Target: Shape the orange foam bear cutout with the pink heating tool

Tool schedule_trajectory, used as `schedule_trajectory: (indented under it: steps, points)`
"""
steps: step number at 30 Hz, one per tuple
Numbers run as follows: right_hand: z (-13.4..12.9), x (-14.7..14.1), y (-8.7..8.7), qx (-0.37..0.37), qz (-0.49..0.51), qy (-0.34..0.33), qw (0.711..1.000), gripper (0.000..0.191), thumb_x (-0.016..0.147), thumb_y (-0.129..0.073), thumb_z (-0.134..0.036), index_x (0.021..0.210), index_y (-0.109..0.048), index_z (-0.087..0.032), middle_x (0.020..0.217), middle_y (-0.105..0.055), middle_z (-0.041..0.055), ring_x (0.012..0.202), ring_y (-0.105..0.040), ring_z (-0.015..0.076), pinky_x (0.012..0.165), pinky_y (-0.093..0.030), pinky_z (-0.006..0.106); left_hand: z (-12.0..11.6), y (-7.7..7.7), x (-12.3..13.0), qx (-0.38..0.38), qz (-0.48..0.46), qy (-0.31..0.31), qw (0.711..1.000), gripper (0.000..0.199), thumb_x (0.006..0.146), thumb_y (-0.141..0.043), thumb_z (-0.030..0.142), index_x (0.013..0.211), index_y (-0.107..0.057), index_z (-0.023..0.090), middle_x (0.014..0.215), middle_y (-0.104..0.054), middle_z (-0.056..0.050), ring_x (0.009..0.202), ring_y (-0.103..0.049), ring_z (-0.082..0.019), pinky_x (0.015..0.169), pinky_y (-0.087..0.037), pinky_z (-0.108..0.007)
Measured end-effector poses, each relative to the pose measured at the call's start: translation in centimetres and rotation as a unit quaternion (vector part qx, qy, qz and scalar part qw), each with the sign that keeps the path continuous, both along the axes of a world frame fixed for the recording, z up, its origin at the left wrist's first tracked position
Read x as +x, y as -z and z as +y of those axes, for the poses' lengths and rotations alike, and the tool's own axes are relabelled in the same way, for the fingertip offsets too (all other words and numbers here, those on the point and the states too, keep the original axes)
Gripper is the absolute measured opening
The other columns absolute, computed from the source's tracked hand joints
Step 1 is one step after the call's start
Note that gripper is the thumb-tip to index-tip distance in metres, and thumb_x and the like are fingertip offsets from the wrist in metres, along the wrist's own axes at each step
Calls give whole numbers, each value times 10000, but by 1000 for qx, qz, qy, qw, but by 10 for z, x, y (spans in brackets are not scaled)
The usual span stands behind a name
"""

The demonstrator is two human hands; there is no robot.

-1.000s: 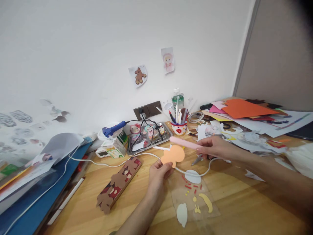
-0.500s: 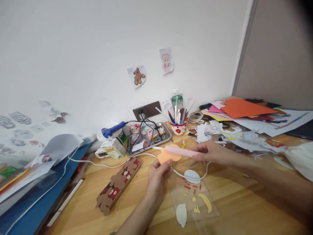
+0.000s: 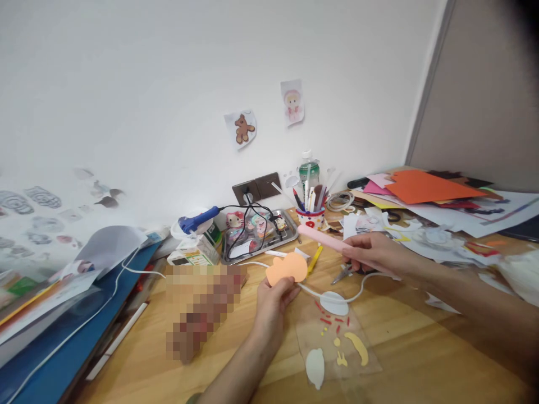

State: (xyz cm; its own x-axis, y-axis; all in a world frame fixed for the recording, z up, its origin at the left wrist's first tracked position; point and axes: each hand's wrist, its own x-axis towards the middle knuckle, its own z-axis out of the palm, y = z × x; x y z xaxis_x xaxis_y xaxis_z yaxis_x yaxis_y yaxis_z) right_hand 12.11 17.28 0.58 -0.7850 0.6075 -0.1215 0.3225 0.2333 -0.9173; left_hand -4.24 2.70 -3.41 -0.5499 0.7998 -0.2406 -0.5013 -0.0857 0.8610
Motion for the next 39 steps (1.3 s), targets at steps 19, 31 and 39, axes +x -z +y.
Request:
schedule_trajectory:
  steps: [19, 31, 39]
  points:
    - [-9, -6, 13, -4, 22, -127, 992, 324, 686, -541, -427, 847, -606, -153, 717, -592, 18, 577, -523, 122, 497, -361, 206, 2, -5, 9, -41, 41, 47, 997, 196, 506, -695, 210, 614, -560, 118, 629, -616, -38, 577, -564, -130, 592, -431, -236]
    - [2, 1, 0, -9, 33, 4, 999, 332, 713, -489, -457, 729, -575, -137, 567, -543, 9, 482, -456, 88, 437, -314, 195, 0, -8, 5, -18, 26, 40, 999, 127, 550, -653, 182, 619, -567, 120, 691, -625, -44, 630, -561, -124, 635, -429, -226]
    - [-10, -7, 9, 26, 23, -142, 989, 325, 667, -559, -391, 883, -606, -153, 722, -589, 13, 628, -517, 141, 535, -362, 222, 0, -6, 7, -17, 43, 60, 997, 145, 553, -651, 212, 627, -571, 116, 654, -629, -50, 593, -571, -142, 615, -437, -254]
